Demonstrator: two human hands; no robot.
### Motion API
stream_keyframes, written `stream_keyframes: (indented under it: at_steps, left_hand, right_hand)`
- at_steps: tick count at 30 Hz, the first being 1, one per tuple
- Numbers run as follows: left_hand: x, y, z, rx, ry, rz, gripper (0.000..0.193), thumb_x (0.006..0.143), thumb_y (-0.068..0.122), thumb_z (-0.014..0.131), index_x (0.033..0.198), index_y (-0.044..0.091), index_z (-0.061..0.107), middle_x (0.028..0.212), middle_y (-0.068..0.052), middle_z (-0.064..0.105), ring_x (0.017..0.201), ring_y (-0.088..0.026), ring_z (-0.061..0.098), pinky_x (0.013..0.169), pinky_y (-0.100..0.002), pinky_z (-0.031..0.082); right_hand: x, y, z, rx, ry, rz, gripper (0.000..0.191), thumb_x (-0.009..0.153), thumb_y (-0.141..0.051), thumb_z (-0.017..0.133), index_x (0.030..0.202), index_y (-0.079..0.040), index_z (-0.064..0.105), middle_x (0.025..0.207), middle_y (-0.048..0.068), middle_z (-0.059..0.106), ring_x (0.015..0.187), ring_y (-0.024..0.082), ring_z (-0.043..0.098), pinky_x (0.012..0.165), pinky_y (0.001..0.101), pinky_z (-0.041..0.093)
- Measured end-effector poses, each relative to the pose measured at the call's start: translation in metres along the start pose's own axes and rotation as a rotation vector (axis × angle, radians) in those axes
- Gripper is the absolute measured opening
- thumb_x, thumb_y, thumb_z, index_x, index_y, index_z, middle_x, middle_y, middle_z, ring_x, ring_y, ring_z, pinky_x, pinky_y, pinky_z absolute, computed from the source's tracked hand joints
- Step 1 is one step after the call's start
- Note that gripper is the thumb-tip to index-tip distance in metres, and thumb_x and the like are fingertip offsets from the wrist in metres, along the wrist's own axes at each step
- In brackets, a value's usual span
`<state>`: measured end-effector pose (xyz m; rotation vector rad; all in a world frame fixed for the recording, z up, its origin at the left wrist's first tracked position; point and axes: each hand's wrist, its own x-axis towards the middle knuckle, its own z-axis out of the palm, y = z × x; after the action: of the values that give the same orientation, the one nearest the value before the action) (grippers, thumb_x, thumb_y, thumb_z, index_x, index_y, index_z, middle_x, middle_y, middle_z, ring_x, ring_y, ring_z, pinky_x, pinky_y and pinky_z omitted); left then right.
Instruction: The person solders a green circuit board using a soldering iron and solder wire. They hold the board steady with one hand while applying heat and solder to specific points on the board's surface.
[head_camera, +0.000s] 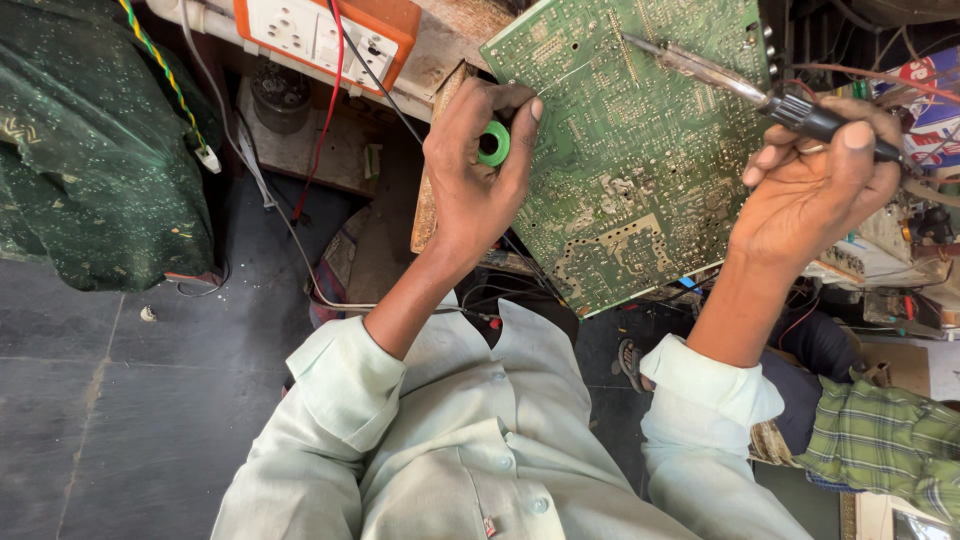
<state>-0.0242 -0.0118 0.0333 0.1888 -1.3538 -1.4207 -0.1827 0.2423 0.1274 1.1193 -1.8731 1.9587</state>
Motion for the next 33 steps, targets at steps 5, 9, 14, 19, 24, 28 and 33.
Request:
stream_keyframes:
  at_steps: [5, 9, 14, 19, 24, 28, 33]
  left_hand:
    - [-0.0001, 0.0005, 0.0008, 0.009, 0.012, -0.006, 0.007, 0.100, 0.002, 0.075, 0.102, 0.000, 0.069, 0.093, -0.007, 0.066, 0.084, -0.017, 0.064, 0.075, -0.029, 0.050]
    - [0.0002, 0.0006, 0.0006, 0.017, 0.009, -0.007, 0.007, 0.099, 0.002, 0.075, 0.102, 0.000, 0.069, 0.092, -0.007, 0.067, 0.083, -0.017, 0.064, 0.077, -0.030, 0.050]
    - [0.0000, 0.0011, 0.0006, 0.009, 0.011, -0.011, 0.007, 0.099, 0.002, 0.075, 0.102, 0.000, 0.068, 0.093, -0.007, 0.066, 0.084, -0.017, 0.064, 0.076, -0.029, 0.050]
    - [-0.0003, 0.0005, 0.0009, 0.018, 0.011, -0.002, 0.007, 0.099, 0.002, 0.074, 0.102, 0.000, 0.069, 0.093, -0.007, 0.066, 0.085, -0.017, 0.063, 0.075, -0.029, 0.050]
    - [-0.0003, -0.0003, 0.0011, 0.016, 0.010, -0.004, 0.006, 0.100, 0.002, 0.074, 0.103, 0.000, 0.069, 0.093, -0.007, 0.066, 0.085, -0.016, 0.064, 0.077, -0.030, 0.050]
    - [-0.0005, -0.0003, 0.0011, 0.017, 0.010, 0.003, 0.007, 0.100, 0.002, 0.075, 0.103, 0.000, 0.069, 0.093, -0.007, 0.066, 0.085, -0.017, 0.064, 0.073, -0.028, 0.050]
    - [-0.0004, -0.0007, 0.0009, 0.006, 0.004, 0.002, 0.007, 0.100, 0.002, 0.074, 0.103, 0.000, 0.069, 0.093, -0.006, 0.067, 0.085, -0.017, 0.065, 0.078, -0.030, 0.050]
  right_hand:
    - [-0.0006, -0.0002, 0.0004, 0.013, 0.012, -0.001, 0.030, 0.120, -0.025, 0.064, 0.119, 0.004, 0.058, 0.099, 0.020, 0.063, 0.076, 0.026, 0.067, 0.052, 0.0342, 0.051]
    - [-0.0007, -0.0011, 0.0013, 0.021, 0.023, 0.004, 0.029, 0.120, -0.024, 0.064, 0.119, 0.005, 0.058, 0.098, 0.020, 0.062, 0.076, 0.027, 0.067, 0.052, 0.0345, 0.051]
    - [-0.0006, -0.0004, 0.0023, 0.006, 0.018, -0.008, 0.029, 0.120, -0.024, 0.063, 0.120, 0.005, 0.059, 0.101, 0.020, 0.063, 0.076, 0.027, 0.067, 0.051, 0.0345, 0.051]
    - [-0.0014, -0.0005, 0.0026, -0.003, 0.011, -0.012, 0.028, 0.120, -0.024, 0.063, 0.119, 0.004, 0.059, 0.101, 0.020, 0.063, 0.077, 0.027, 0.067, 0.051, 0.0343, 0.051]
    - [-0.0023, -0.0019, 0.0038, -0.009, 0.009, -0.015, 0.030, 0.121, -0.025, 0.063, 0.120, 0.004, 0.059, 0.102, 0.019, 0.062, 0.078, 0.026, 0.067, 0.052, 0.0340, 0.051]
    - [-0.0027, -0.0025, 0.0044, 0.005, 0.016, -0.010, 0.030, 0.121, -0.025, 0.064, 0.120, 0.004, 0.058, 0.104, 0.019, 0.062, 0.078, 0.026, 0.067, 0.052, 0.0342, 0.052]
    - [-0.0022, -0.0010, 0.0028, -0.007, 0.005, -0.012, 0.031, 0.120, -0.026, 0.064, 0.120, 0.005, 0.058, 0.100, 0.020, 0.062, 0.076, 0.026, 0.066, 0.052, 0.0339, 0.051]
